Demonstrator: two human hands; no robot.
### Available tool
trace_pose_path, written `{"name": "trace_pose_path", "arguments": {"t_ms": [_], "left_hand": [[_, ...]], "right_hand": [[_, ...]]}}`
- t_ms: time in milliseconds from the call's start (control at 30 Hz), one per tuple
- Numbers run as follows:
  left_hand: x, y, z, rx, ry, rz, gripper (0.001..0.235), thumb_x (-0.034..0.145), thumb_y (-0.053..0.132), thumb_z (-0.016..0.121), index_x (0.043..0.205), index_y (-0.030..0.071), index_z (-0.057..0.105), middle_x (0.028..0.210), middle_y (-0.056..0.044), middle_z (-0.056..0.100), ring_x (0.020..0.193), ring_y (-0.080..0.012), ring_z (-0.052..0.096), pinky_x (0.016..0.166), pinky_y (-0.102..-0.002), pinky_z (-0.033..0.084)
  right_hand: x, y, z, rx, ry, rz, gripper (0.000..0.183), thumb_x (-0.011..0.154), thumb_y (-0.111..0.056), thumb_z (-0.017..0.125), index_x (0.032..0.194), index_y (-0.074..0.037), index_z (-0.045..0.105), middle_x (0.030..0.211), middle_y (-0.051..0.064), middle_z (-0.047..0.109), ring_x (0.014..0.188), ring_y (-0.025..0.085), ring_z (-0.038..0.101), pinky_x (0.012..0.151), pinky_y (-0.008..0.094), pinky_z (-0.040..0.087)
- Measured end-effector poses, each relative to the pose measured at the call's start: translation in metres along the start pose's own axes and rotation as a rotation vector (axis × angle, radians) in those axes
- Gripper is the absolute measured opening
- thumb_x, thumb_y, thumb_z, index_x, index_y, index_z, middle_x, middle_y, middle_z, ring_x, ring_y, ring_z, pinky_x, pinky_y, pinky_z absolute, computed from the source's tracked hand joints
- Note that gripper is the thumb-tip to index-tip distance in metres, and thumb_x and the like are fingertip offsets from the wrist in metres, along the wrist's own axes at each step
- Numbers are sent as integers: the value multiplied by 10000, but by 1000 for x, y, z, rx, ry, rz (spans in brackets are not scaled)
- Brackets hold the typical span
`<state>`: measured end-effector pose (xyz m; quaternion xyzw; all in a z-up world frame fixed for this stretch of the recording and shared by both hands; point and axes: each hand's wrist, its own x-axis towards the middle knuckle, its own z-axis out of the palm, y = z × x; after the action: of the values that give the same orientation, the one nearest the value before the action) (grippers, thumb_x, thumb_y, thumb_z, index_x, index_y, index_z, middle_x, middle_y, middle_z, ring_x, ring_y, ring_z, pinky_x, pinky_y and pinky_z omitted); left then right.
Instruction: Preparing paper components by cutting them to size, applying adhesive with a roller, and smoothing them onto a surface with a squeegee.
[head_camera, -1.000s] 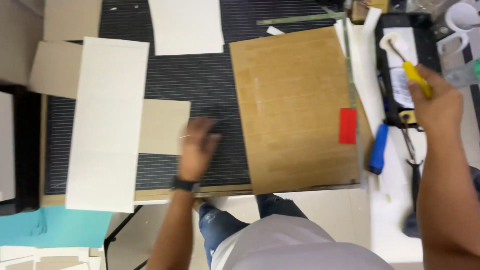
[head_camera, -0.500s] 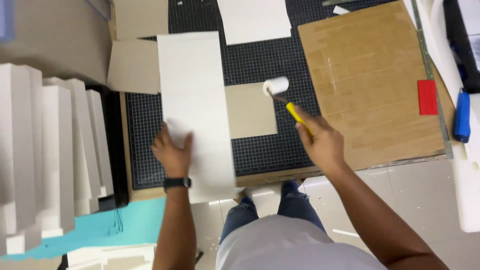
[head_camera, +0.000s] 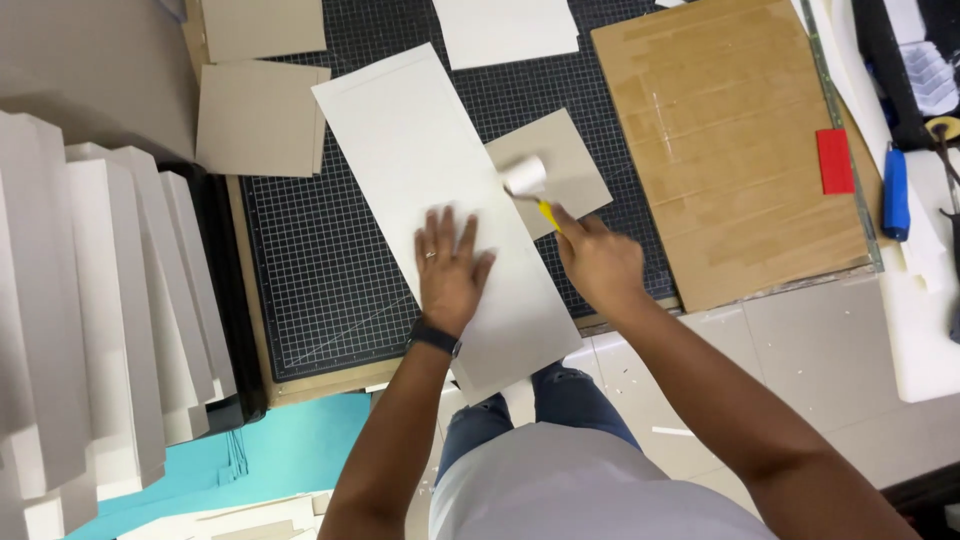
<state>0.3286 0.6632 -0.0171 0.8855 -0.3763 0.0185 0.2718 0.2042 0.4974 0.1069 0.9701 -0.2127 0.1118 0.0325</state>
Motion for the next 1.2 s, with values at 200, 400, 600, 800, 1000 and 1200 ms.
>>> {"name": "trace_pose_path", "arguments": {"t_ms": [200, 400, 600, 800, 1000, 1200], "left_hand": [[-2, 2, 2, 46, -143, -31, 622, 1055, 559, 475, 1597, 268, 377, 1695, -65, 235, 1593, -317, 77, 1289, -527, 5], [-1, 5, -1, 63, -214, -65, 619, 1075, 572, 407, 1609, 265, 346, 1704, -58, 201, 1594, -301, 36, 1290, -522, -44], [-2, 4, 1, 58, -152, -32, 623, 1070, 562, 425, 1606, 253, 357, 1693, -75, 230, 1590, -320, 62, 1296, -516, 7], [-3, 2, 6, 63, -154, -41, 628, 1068, 574, 414, 1605, 253, 353, 1691, -76, 231, 1589, -322, 60, 1302, -515, 8], [-3, 3, 3, 77, -164, -37, 634, 1067, 573, 414, 1610, 254, 347, 1694, -75, 233, 1591, -323, 63, 1302, -512, 7], [-4, 3, 5, 70, -151, -41, 634, 1064, 570, 427, 1608, 254, 350, 1694, -82, 234, 1591, -328, 62, 1302, -513, 11]], "right_hand": [[24, -6, 10, -23, -52, -24, 344, 936, -264, 703, 1276, -298, 741, 702, 62, 716, 499, 217, 701, 431, 315, 535], [-9, 2, -31, -32, -246, -38, 331, 948, -268, 682, 1274, -270, 745, 725, 99, 738, 563, 230, 736, 471, 328, 573], [39, -8, 15, 35, -163, -51, 351, 970, -232, 638, 1314, -229, 712, 727, 111, 714, 533, 249, 713, 447, 352, 557], [-2, -9, -43, -18, -328, -70, 347, 957, -228, 656, 1297, -211, 725, 719, 130, 735, 585, 248, 746, 498, 360, 592], [46, -18, -7, 39, -239, -62, 361, 967, -186, 639, 1319, -172, 717, 711, 148, 724, 579, 260, 732, 509, 359, 577], [23, -18, -49, 33, -326, -51, 328, 950, -193, 670, 1268, -194, 750, 740, 159, 750, 645, 290, 760, 550, 382, 592]]}}
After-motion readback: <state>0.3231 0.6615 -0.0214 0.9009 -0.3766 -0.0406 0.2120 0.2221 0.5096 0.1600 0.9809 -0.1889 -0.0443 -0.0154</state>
